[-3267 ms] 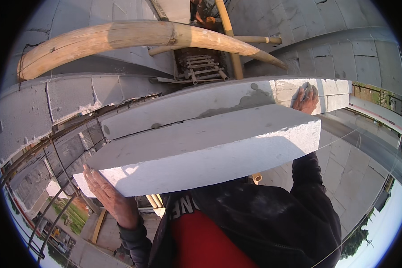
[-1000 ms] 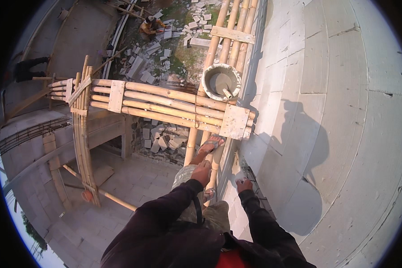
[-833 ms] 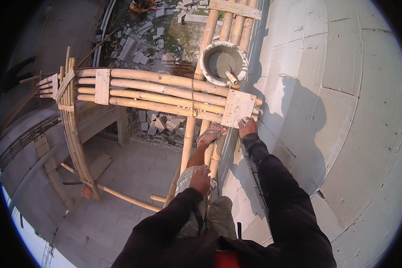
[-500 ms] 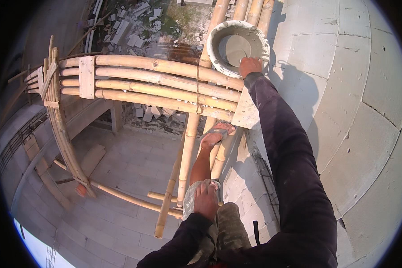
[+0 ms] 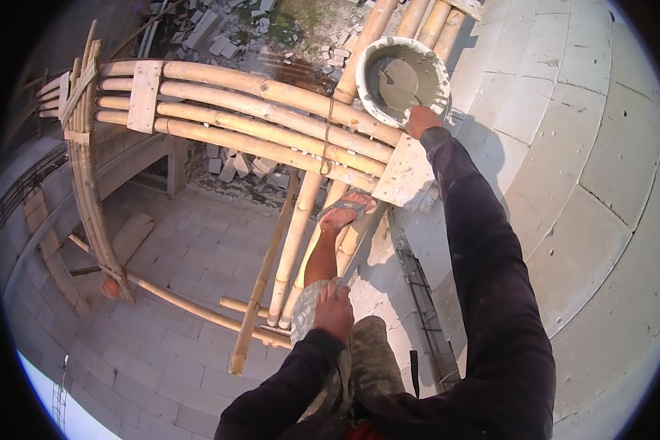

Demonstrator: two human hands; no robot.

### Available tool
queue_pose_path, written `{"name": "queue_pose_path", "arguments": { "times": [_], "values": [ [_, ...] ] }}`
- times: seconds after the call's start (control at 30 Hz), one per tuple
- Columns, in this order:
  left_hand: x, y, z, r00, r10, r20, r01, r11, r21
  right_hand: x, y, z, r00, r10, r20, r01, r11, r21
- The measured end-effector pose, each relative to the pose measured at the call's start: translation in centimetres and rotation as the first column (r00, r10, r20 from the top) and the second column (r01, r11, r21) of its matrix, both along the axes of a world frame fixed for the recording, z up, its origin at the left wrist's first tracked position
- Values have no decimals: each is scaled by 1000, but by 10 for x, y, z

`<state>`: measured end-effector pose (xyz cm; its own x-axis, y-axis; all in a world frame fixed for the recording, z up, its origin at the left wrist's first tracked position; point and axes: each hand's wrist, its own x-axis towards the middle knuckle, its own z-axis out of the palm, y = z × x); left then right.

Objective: The person measures a wall section, scoops mortar from a bucket, applies it to a white tile, and places the tile onto a wall. The person repeats this process for additional tiles, smoothing the mortar and adjusting the tiles into position.

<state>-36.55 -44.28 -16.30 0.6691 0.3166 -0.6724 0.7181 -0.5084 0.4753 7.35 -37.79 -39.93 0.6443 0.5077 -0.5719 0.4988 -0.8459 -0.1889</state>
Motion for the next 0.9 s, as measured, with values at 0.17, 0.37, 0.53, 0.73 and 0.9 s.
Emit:
{"name": "queue_pose_path", "arguments": {
  "times": [0.17,0.37,0.53,0.73,0.9],
  "values": [
    [2,3,-1,999,-43,-6,43,998,40,-5,26,29,996,-43,-79,43,999,3],
    [13,10,1,998,53,15,-53,999,-13,-10,33,32,990,-113,-85,112,994,-16],
    [30,20,11,995,96,-31,-99,990,-99,-11,27,39,964,-186,-187,180,982,-51],
    [24,25,3,997,25,71,-26,1000,7,-42,26,93,914,-388,-122,406,890,210],
    [21,24,4,998,-50,39,54,993,-107,-93,-57,117,991,88,106,-123,911,394]
  ]
}}
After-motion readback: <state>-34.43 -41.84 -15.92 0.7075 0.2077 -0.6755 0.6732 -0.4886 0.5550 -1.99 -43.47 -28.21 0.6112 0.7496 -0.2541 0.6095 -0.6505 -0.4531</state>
